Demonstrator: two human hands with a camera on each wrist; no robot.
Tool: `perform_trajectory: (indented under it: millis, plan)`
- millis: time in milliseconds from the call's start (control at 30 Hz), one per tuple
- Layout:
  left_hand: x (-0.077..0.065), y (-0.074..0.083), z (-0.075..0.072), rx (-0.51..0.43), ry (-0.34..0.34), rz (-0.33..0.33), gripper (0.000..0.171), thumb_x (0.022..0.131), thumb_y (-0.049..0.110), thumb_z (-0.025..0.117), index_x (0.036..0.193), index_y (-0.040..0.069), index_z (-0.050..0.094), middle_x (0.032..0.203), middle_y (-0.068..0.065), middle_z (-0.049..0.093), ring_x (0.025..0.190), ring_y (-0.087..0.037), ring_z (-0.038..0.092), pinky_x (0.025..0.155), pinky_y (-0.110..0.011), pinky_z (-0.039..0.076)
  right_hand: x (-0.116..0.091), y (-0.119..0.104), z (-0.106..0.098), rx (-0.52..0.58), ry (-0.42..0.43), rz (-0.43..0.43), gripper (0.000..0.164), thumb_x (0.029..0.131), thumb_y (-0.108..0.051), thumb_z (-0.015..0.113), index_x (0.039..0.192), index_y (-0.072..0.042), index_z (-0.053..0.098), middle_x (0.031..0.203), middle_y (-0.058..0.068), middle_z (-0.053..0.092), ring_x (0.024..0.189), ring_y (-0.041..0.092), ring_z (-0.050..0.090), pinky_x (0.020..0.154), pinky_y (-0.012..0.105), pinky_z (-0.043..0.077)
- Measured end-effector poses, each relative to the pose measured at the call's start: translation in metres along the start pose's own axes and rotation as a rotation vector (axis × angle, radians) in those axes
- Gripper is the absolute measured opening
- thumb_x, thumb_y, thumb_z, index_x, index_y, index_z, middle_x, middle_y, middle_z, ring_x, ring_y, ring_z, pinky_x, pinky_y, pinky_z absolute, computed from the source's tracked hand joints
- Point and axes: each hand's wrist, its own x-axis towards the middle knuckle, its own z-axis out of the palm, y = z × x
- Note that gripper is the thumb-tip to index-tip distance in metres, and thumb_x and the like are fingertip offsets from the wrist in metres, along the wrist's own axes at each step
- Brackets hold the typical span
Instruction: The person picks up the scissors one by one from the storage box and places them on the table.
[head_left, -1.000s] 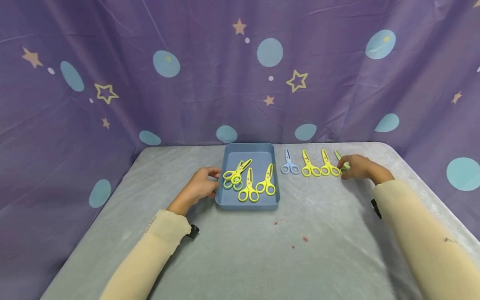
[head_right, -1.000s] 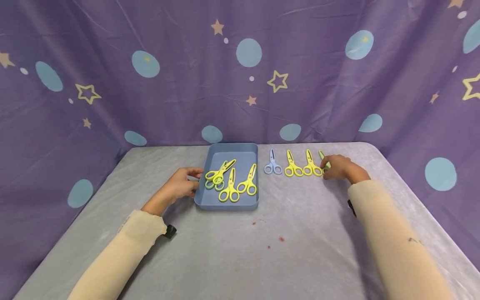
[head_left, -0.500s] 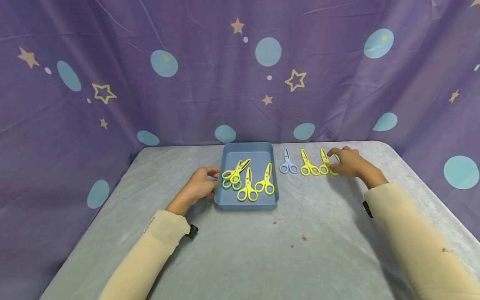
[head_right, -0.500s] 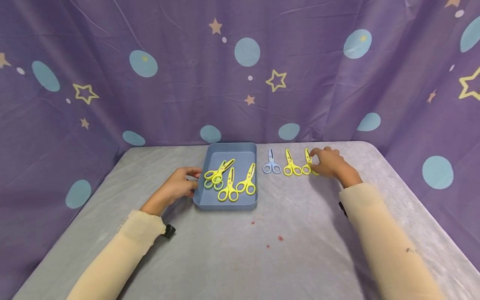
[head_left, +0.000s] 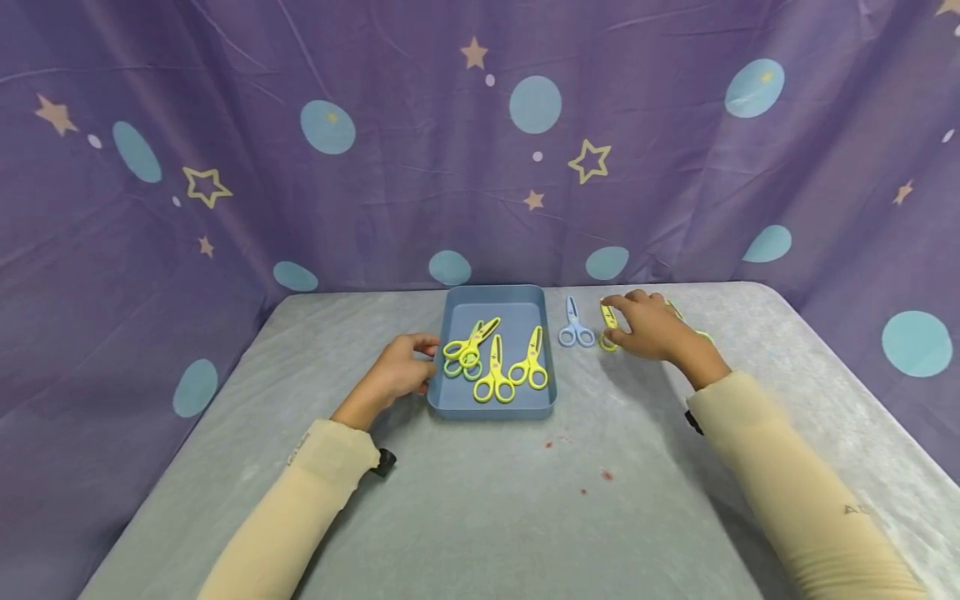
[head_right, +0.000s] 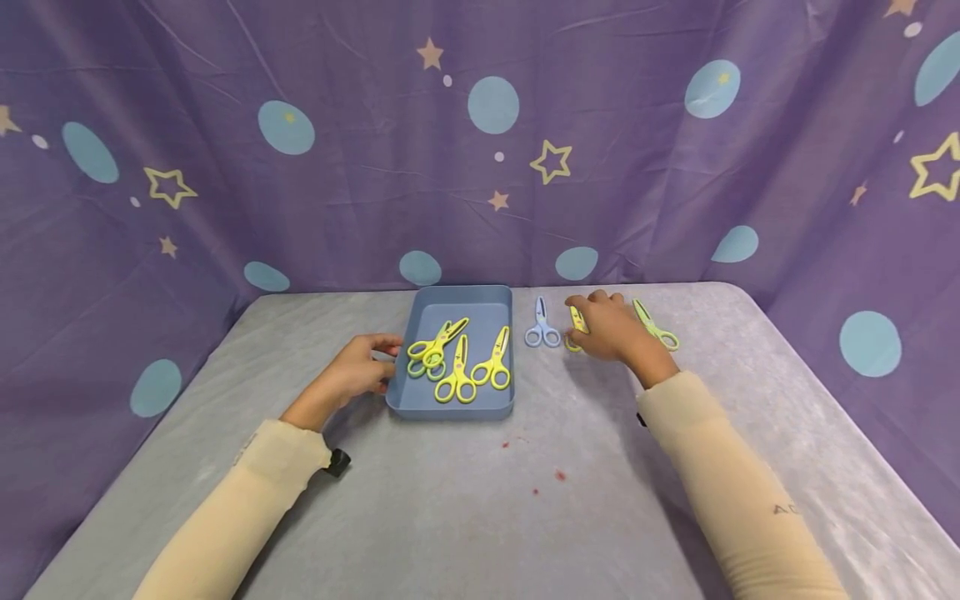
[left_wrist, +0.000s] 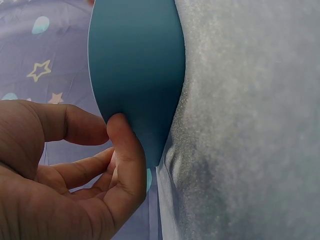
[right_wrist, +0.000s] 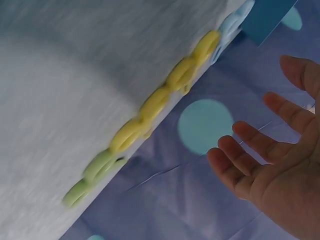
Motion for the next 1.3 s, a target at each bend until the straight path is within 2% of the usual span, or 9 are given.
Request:
perform_trajectory:
  millis: [233, 533, 800, 1000, 1300]
  plan:
    - [0.000, 0.000, -0.001, -0.006, -0.012, -0.001, 0.062, 0.090, -0.006, 0.053, 0.151, 0.001, 0.047, 0.136, -0.017, 0.051, 0.073, -0.019, 0.057, 0.063, -0.037, 0.056, 0.009, -0.026, 0.007, -0.008, -0.054, 0.013, 0.063, 0.102, -0.037, 0.061, 0.156, -0.010, 0.043, 0.149, 0.031, 0.044, 0.129, 0.057, 0.042, 0.105, 0.072, 0.034]
    - [0.000, 0.000, -0.001, 0.001, -0.009, 0.002, 0.060, 0.091, -0.005, 0.055, 0.151, 0.001, 0.048, 0.136, -0.017, 0.052, 0.082, -0.022, 0.062, 0.063, -0.035, 0.057, 0.016, -0.056, 0.016, 0.005, -0.047, -0.011, 0.068, 0.103, -0.047, 0.058, 0.161, -0.018, 0.037, 0.156, 0.029, 0.038, 0.139, 0.055, 0.035, 0.107, 0.074, 0.030]
    - [0.000, -0.001, -0.001, -0.001, -0.008, -0.003, 0.059, 0.092, -0.005, 0.055, 0.150, 0.001, 0.048, 0.136, -0.017, 0.051, 0.085, -0.023, 0.062, 0.063, -0.035, 0.057, 0.020, -0.082, 0.022, -0.002, -0.053, -0.065, 0.069, 0.102, -0.049, 0.059, 0.161, -0.020, 0.037, 0.157, 0.027, 0.037, 0.140, 0.053, 0.034, 0.110, 0.071, 0.029]
    - [0.000, -0.002, -0.001, 0.002, -0.005, -0.002, 0.060, 0.091, -0.004, 0.055, 0.150, 0.001, 0.049, 0.136, -0.017, 0.052, 0.087, -0.024, 0.063, 0.063, -0.034, 0.057, 0.020, -0.099, 0.029, -0.016, -0.058, -0.112, 0.068, 0.102, -0.051, 0.057, 0.160, -0.022, 0.039, 0.157, 0.026, 0.038, 0.141, 0.051, 0.035, 0.108, 0.070, 0.033]
    - [-0.001, -0.001, 0.000, 0.003, 0.007, 0.011, 0.061, 0.088, -0.005, 0.055, 0.149, 0.000, 0.050, 0.134, -0.017, 0.053, 0.087, -0.022, 0.064, 0.063, -0.033, 0.058, 0.022, -0.125, 0.033, 0.089, -0.151, -0.162, 0.069, 0.103, -0.053, 0.053, 0.163, -0.024, 0.032, 0.162, 0.025, 0.031, 0.144, 0.052, 0.031, 0.113, 0.067, 0.032]
